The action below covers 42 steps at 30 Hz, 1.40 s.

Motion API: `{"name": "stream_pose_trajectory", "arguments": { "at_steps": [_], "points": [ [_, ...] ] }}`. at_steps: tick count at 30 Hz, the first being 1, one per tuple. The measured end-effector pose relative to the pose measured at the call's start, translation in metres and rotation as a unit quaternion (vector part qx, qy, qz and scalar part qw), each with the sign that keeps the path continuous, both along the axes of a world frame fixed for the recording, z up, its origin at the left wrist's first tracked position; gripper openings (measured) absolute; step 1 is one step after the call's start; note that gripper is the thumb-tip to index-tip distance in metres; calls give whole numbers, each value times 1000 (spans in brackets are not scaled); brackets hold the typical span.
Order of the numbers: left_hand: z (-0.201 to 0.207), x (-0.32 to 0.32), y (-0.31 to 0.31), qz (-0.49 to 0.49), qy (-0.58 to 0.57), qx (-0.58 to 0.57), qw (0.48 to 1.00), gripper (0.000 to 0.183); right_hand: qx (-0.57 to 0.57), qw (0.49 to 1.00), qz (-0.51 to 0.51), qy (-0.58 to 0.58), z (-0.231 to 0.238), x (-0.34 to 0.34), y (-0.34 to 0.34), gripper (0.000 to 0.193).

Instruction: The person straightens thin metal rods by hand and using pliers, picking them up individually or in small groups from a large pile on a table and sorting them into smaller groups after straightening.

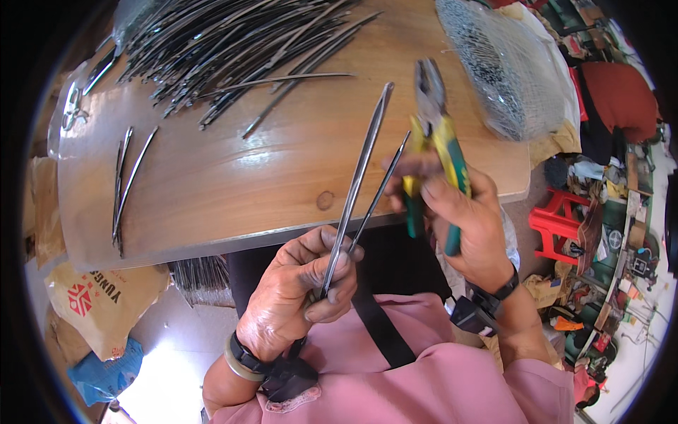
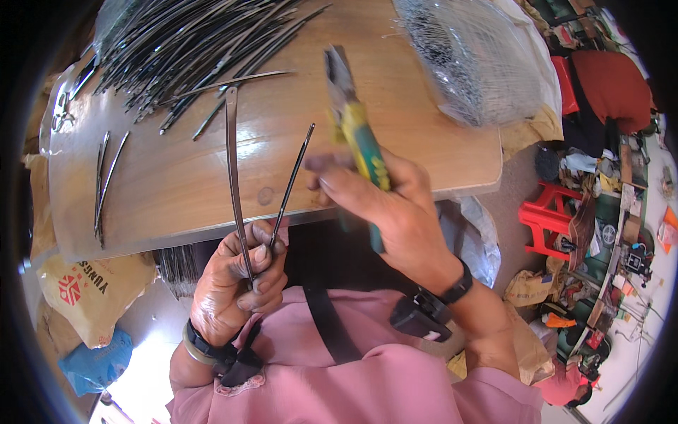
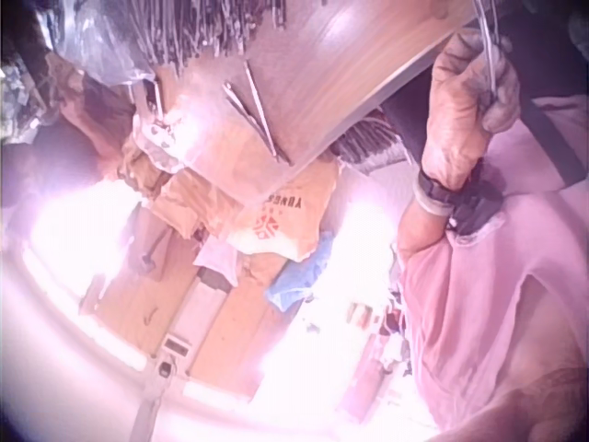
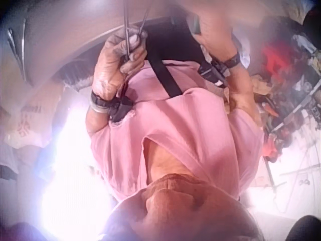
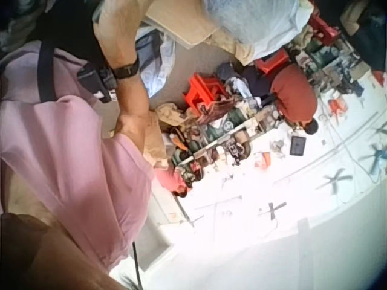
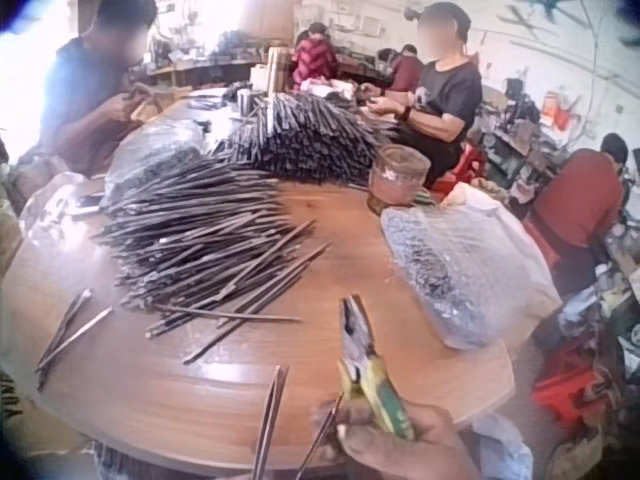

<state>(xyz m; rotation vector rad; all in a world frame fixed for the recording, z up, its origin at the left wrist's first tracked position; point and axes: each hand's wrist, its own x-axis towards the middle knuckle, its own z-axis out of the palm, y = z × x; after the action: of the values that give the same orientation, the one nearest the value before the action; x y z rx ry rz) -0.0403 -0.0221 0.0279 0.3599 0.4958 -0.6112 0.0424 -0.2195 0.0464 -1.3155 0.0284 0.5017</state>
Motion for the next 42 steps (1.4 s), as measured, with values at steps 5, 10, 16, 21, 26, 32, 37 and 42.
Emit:
{"name": "stream_pose_trajectory", "arguments": {
  "at_steps": [5, 10, 16, 21, 26, 32, 37, 42],
  "points": [
    [-3, 1, -8, -19, 22, -42, 999, 20, 91, 991, -35, 94, -4, 14, 15, 21],
    [-9, 0, -7, 15, 45, -32, 998, 24, 81, 991, -30, 101, -13, 15, 10, 17],
    [-9, 0, -7, 9, 42, 36, 998, 21, 63, 992, -27, 106, -17, 14, 12, 16],
    [-8, -2, -9, 29, 28, 61, 997, 19, 10, 999, -13, 44, -18, 13, 14, 17],
    [-7, -2, -9, 35, 28, 68, 997, 18, -71, 997, 0, 2, -8, 13, 19, 18],
    [-10, -4, -8, 40, 12, 46, 998, 18, -102, 991, 31, -78, -5, 10, 24, 19],
    [-9, -5, -8, 51, 19, 62, 997, 14, -105, 990, 34, -83, -9, 9, 26, 18],
    [-7, -5, -8, 52, 9, 105, 993, 14, -99, 991, 44, -81, -10, 11, 27, 18]
  ]
}}
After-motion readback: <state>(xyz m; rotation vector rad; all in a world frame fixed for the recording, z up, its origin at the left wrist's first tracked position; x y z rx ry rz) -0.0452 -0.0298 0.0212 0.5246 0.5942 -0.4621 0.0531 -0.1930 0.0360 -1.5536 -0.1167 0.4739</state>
